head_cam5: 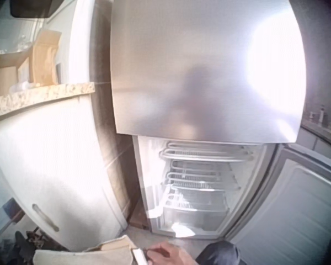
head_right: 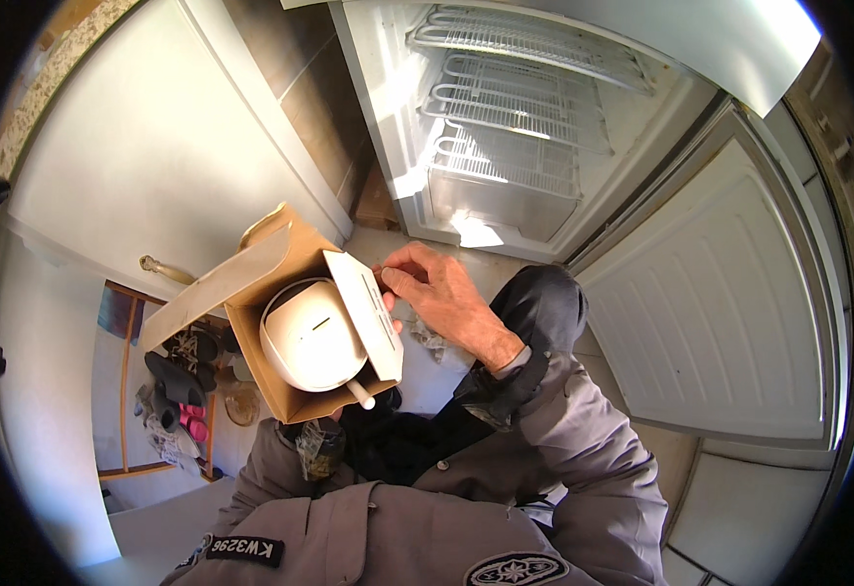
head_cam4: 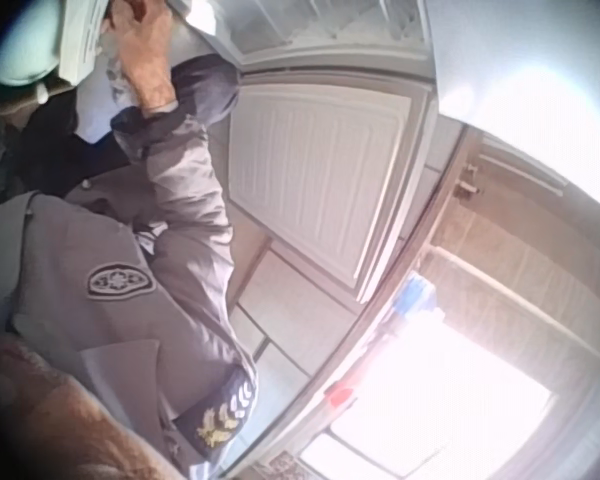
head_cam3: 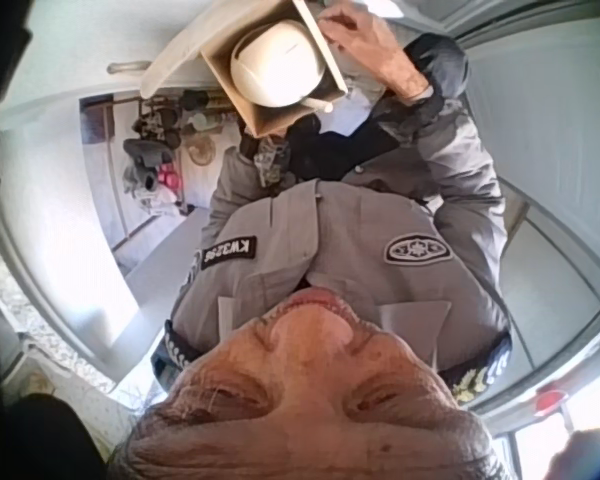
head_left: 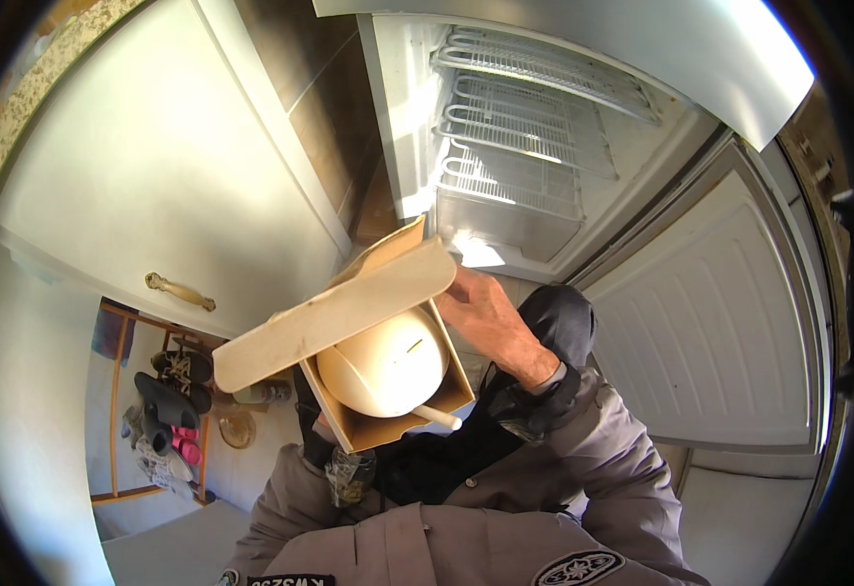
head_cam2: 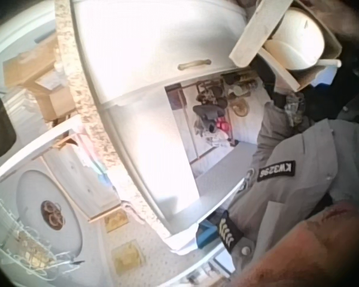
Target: The person unpacks a white dome security camera from its box and places the packaging on a counter. Then the person retrieves a thin metal rod and uses it to poke and adjust a wire inside the top of an open freezer compartment.
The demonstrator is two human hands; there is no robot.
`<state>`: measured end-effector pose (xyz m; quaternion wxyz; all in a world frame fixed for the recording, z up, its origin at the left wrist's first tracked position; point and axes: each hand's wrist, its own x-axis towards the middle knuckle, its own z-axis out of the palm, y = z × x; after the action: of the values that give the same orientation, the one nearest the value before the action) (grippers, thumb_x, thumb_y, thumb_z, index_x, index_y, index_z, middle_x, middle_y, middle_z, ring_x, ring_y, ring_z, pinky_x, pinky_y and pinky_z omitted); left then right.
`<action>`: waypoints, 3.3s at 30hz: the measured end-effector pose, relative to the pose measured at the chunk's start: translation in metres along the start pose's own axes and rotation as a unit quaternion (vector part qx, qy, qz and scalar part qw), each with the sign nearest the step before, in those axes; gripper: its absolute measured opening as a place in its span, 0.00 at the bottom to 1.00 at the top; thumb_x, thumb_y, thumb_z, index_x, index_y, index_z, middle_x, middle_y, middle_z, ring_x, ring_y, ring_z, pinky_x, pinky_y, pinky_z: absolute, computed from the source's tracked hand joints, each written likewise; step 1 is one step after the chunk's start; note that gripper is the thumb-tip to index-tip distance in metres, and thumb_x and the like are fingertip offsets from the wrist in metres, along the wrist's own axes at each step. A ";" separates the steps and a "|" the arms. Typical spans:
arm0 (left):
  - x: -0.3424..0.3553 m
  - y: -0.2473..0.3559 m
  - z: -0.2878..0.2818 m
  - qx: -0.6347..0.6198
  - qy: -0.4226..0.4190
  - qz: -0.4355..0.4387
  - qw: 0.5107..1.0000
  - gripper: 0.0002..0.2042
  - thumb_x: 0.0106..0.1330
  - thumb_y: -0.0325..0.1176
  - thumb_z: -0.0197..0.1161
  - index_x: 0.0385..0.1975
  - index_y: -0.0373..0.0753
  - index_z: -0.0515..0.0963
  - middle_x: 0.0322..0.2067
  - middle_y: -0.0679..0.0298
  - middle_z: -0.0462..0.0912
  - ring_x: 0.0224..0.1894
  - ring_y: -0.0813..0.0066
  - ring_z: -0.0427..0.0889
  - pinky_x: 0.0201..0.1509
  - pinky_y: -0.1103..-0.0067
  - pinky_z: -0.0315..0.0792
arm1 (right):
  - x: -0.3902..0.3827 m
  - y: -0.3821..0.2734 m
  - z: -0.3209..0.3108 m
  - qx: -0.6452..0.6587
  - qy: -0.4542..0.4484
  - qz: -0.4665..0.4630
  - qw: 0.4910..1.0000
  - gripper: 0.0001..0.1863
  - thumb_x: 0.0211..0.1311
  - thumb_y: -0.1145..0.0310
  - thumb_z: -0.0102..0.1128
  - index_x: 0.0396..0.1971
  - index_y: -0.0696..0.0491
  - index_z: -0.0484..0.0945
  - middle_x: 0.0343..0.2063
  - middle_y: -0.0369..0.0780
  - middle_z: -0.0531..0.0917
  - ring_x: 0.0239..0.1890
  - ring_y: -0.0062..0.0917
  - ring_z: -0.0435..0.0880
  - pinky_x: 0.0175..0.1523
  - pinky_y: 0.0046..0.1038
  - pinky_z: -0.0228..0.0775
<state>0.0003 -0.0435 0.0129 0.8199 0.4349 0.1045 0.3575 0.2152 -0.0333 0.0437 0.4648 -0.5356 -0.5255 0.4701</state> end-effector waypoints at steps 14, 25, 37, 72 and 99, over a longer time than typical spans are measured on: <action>0.020 0.003 0.021 -0.301 0.111 0.053 0.946 0.38 0.75 0.65 0.41 0.72 0.40 0.61 0.66 0.53 0.71 0.65 0.55 0.76 0.65 0.58 0.75 | -0.040 -0.129 -0.028 -0.346 -0.058 -0.378 0.857 0.30 0.44 0.67 0.79 0.51 0.58 0.80 0.48 0.45 0.85 0.42 0.40 0.83 0.44 0.34 0.80; 0.013 0.009 0.009 -0.164 0.200 0.020 0.966 0.43 0.71 0.73 0.41 0.73 0.44 0.60 0.68 0.57 0.69 0.67 0.57 0.73 0.69 0.59 0.72 | -0.032 -0.138 -0.018 -0.358 -0.095 -0.340 0.865 0.32 0.44 0.70 0.78 0.53 0.55 0.78 0.42 0.42 0.82 0.36 0.40 0.87 0.35 0.36 0.82; 0.010 -0.006 -0.012 -0.460 0.077 0.083 0.881 0.43 0.70 0.73 0.42 0.73 0.43 0.61 0.68 0.57 0.70 0.68 0.56 0.73 0.70 0.58 0.70 | -0.025 -0.148 -0.017 -0.320 -0.047 -0.356 0.877 0.29 0.41 0.73 0.79 0.49 0.54 0.81 0.43 0.44 0.86 0.34 0.38 0.89 0.37 0.33 0.86; -0.015 -0.011 -0.032 0.471 0.274 0.066 0.836 0.31 0.76 0.62 0.46 0.69 0.48 0.66 0.64 0.65 0.73 0.66 0.62 0.72 0.69 0.58 0.70 | -0.028 -0.118 -0.048 0.169 0.072 -0.151 0.971 0.46 0.45 0.38 0.75 0.54 0.61 0.74 0.41 0.43 0.83 0.44 0.29 0.86 0.52 0.29 0.81; -0.022 -0.016 -0.044 -0.165 0.194 0.060 0.965 0.32 0.76 0.63 0.46 0.69 0.46 0.67 0.63 0.64 0.74 0.65 0.64 0.73 0.67 0.61 0.72 | -0.044 -0.073 -0.058 0.278 0.062 -0.079 0.955 0.47 0.44 0.40 0.76 0.56 0.61 0.74 0.44 0.43 0.83 0.45 0.28 0.85 0.55 0.30 0.78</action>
<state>-0.0289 -0.0367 -0.0295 0.8211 0.2216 0.1749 0.4961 0.2629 -0.0768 0.1245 0.6625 -0.3701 -0.3849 0.5253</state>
